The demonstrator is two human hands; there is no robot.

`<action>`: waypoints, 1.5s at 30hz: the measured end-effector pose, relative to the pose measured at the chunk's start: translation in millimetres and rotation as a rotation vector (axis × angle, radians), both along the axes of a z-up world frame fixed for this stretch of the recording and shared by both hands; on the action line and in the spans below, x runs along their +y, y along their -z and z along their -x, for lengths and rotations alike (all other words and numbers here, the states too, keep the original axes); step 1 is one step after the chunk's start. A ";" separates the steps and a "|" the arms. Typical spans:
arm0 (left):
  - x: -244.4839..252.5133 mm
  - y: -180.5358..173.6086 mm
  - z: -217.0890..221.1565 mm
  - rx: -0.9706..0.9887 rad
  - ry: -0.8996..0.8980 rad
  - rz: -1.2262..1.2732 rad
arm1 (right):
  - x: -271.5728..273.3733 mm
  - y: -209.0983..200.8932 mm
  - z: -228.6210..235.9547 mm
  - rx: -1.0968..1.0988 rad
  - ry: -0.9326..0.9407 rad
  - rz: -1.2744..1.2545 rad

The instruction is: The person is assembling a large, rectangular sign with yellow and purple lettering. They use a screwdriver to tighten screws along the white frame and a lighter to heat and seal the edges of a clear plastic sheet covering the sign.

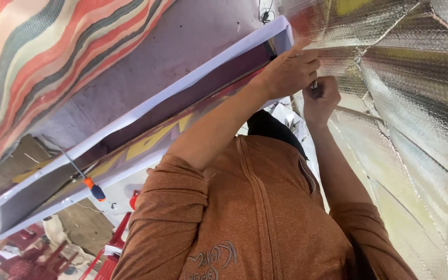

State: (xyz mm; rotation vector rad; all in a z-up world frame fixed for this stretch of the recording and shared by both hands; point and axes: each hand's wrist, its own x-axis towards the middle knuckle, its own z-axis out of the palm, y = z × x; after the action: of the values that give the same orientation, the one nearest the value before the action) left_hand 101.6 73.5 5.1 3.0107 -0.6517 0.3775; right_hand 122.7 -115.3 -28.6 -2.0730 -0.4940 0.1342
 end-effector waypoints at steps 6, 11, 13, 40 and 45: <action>2.4 0.7 8.8 -0.089 -0.053 0.146 | 6.7 5.5 10.2 0.134 0.112 -0.049; 0.8 11.5 9.7 -0.111 -0.088 0.153 | 7.8 9.7 -0.6 -0.122 0.013 0.030; 1.5 13.3 11.9 -0.129 -0.110 0.157 | 8.7 8.3 -3.8 -0.233 -0.030 0.072; 35.7 -54.7 33.3 -0.223 -0.521 0.985 | -16.9 8.8 -26.0 -0.522 -0.523 0.081; 53.8 -30.8 -9.4 0.462 -1.040 0.912 | -17.2 10.4 -29.5 -0.600 -0.551 0.120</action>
State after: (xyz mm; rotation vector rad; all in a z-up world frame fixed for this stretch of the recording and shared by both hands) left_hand 111.0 127.3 35.8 2.1218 0.9065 -0.0444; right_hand 152.2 -132.5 -39.0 -2.0235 -1.4488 -0.1490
